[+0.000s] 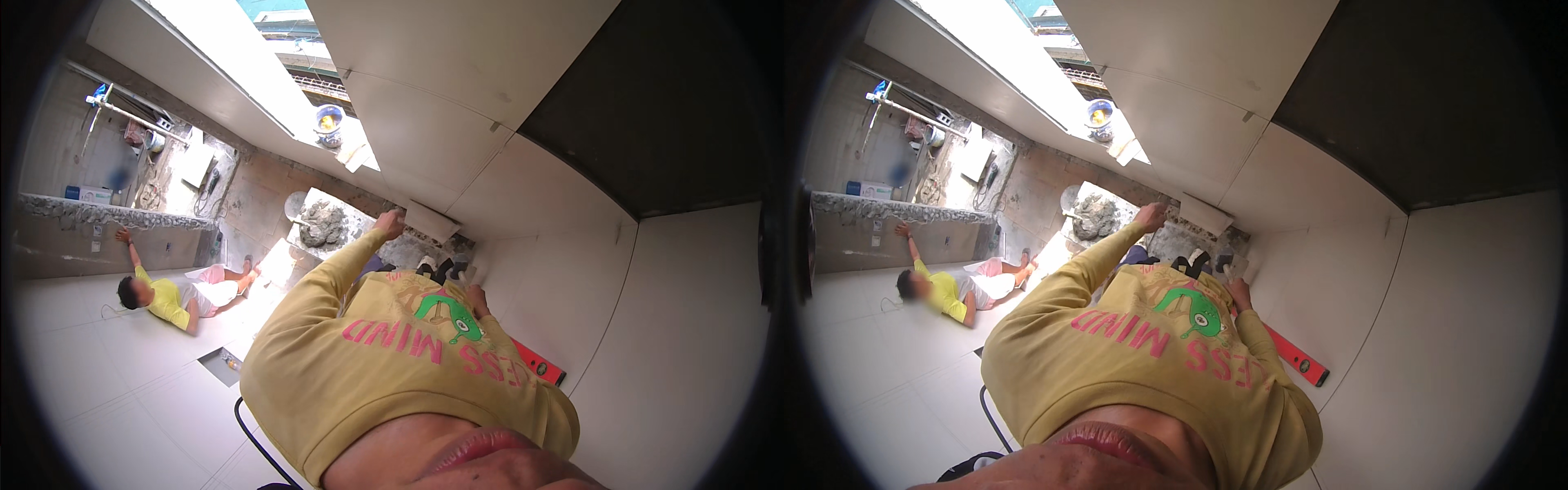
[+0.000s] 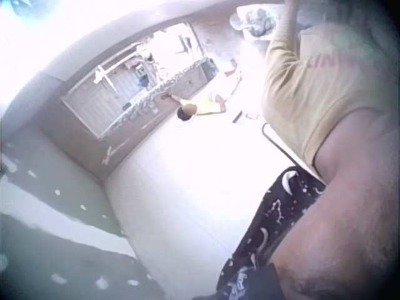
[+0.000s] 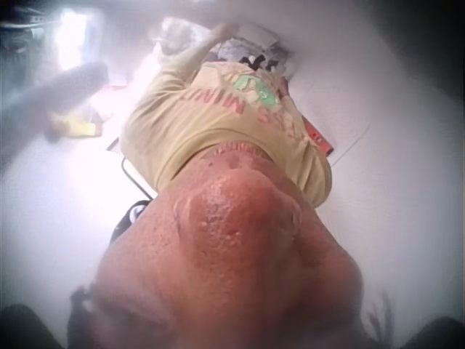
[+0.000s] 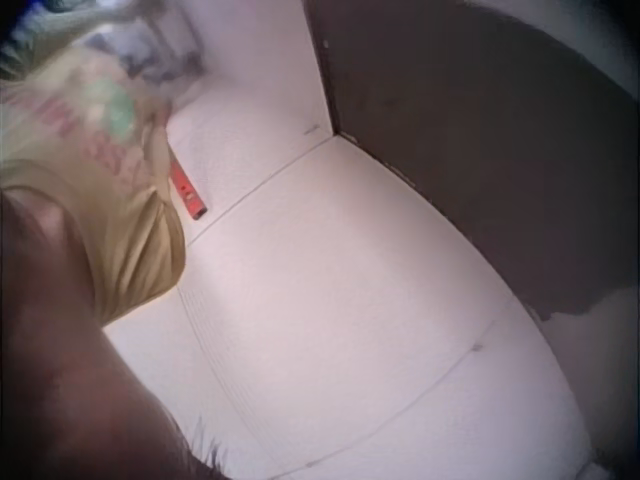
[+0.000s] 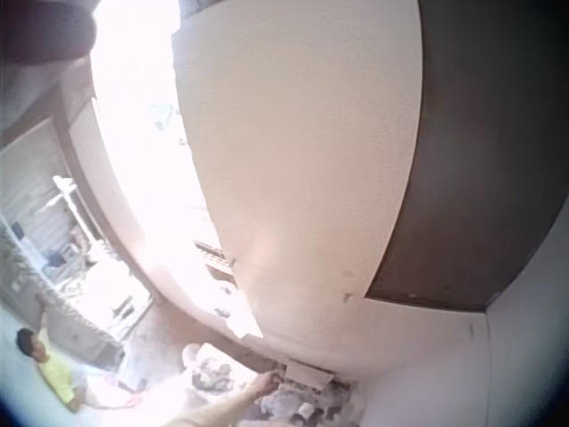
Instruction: The person checks the alignment of a wall tile using a spirit level and taps it with a rubber mallet. They then pick up a new tile, wipe it with a sponge, and apply cement to its back using a trowel.
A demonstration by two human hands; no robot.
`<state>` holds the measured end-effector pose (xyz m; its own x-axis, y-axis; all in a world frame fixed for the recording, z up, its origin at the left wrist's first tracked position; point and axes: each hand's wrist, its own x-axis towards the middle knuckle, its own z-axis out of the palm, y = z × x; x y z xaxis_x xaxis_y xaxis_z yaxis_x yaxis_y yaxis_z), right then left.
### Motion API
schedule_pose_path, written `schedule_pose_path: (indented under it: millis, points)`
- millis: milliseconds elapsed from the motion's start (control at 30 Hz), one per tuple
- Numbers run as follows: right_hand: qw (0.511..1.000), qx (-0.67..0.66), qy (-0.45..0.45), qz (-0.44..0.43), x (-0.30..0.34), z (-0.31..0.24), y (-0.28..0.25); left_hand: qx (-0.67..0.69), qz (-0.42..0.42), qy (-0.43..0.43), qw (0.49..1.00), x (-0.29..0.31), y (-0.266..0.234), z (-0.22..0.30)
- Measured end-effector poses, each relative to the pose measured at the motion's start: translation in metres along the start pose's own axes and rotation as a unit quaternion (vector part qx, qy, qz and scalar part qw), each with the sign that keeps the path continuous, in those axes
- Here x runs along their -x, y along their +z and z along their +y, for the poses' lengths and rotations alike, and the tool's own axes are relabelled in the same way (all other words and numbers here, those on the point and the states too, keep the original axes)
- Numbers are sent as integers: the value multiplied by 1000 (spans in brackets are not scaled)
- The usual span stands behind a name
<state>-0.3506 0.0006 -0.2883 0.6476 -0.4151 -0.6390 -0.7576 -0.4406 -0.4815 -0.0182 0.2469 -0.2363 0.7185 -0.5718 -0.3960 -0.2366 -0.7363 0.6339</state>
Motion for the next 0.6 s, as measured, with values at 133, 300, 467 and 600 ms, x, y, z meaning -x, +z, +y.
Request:
schedule_pose_path:
  millis: [133, 300, 467, 600]
  points:
    - [993, 85, -38, -73, -31, -2, 16, -131, -191, -163, 959, 106, 26, -137]
    - [961, 216, 0, -171, -65, -20, -10, 167, -171, -343, 908, 168, 59, -119]
    - [916, 341, -62, -203, -95, -128, 9, 115, -180, -300, 930, 198, 72, -168]
    - [903, 379, -92, -179, -97, -214, 34, 140, -169, -316, 923, 218, 63, -186]
